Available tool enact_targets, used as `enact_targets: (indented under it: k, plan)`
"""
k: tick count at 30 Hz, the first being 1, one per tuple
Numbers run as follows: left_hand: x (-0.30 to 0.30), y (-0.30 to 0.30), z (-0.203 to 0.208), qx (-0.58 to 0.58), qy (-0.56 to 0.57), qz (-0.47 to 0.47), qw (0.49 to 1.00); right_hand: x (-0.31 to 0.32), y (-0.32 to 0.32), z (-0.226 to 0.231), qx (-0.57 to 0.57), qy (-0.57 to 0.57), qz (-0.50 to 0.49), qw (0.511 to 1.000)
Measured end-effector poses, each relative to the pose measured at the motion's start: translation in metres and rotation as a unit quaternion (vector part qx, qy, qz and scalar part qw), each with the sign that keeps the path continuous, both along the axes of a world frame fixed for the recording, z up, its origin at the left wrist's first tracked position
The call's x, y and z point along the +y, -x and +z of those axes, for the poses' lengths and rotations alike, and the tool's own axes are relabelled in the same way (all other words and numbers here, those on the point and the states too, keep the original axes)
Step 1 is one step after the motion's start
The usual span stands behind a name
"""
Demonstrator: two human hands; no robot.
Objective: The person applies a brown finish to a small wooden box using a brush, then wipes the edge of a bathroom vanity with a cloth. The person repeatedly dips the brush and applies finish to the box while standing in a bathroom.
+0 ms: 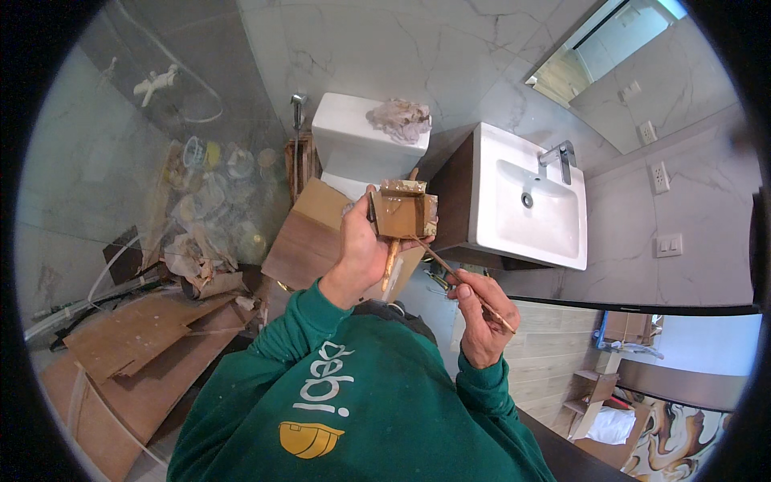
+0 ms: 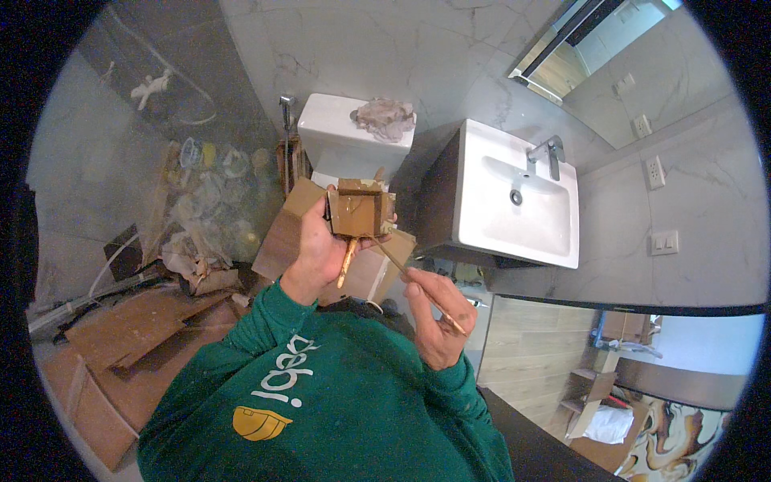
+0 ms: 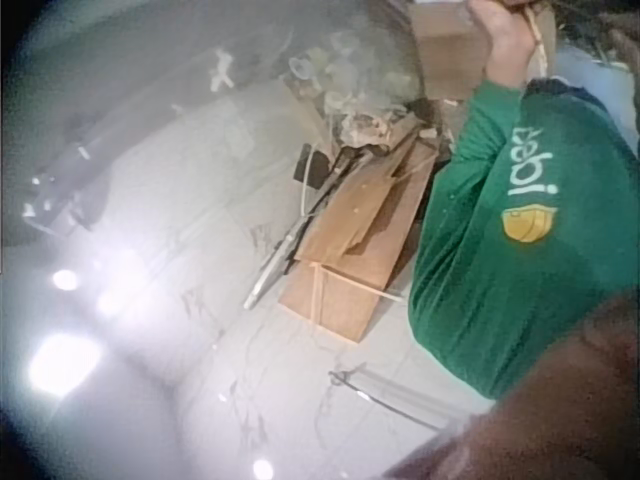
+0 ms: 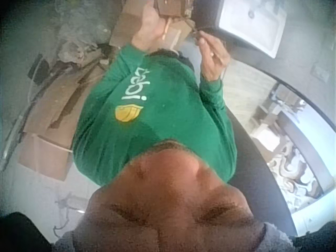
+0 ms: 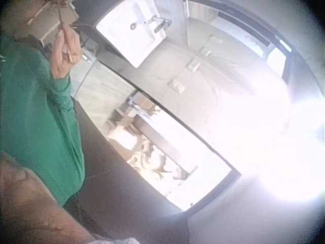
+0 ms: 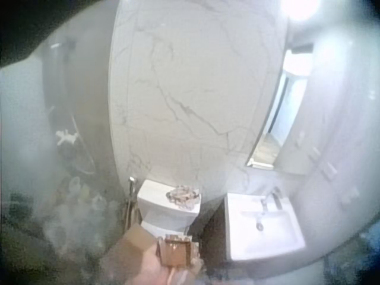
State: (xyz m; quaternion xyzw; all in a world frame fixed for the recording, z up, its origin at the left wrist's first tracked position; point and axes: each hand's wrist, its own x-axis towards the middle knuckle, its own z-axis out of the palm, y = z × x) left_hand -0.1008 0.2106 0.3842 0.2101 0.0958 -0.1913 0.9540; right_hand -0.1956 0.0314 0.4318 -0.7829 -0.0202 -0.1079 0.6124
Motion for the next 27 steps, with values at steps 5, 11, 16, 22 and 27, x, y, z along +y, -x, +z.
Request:
enact_targets:
  k: [5,11,16,22,27]
  plan:
    - [0.000,-0.001,0.000,0.005,-0.006,0.010,1.000,0.001,0.001,0.004,0.001,-0.001,0.001,1.000]
    - [-0.001,-0.002,-0.001,0.015,-0.012,0.015,1.000,0.007,-0.004,-0.001,-0.032,0.029,0.014,0.999]
    - [-0.001,-0.005,-0.005,0.012,-0.024,0.025,0.999,0.007,-0.004,-0.007,-0.052,0.067,0.035,0.996]
    - [0.002,-0.007,-0.007,-0.002,-0.012,0.023,1.000,0.005,-0.003,-0.003,-0.059,0.070,0.045,0.995]
    - [0.004,-0.009,-0.006,-0.002,-0.023,0.014,1.000,0.009,-0.003,0.006,-0.067,0.056,0.030,0.996]
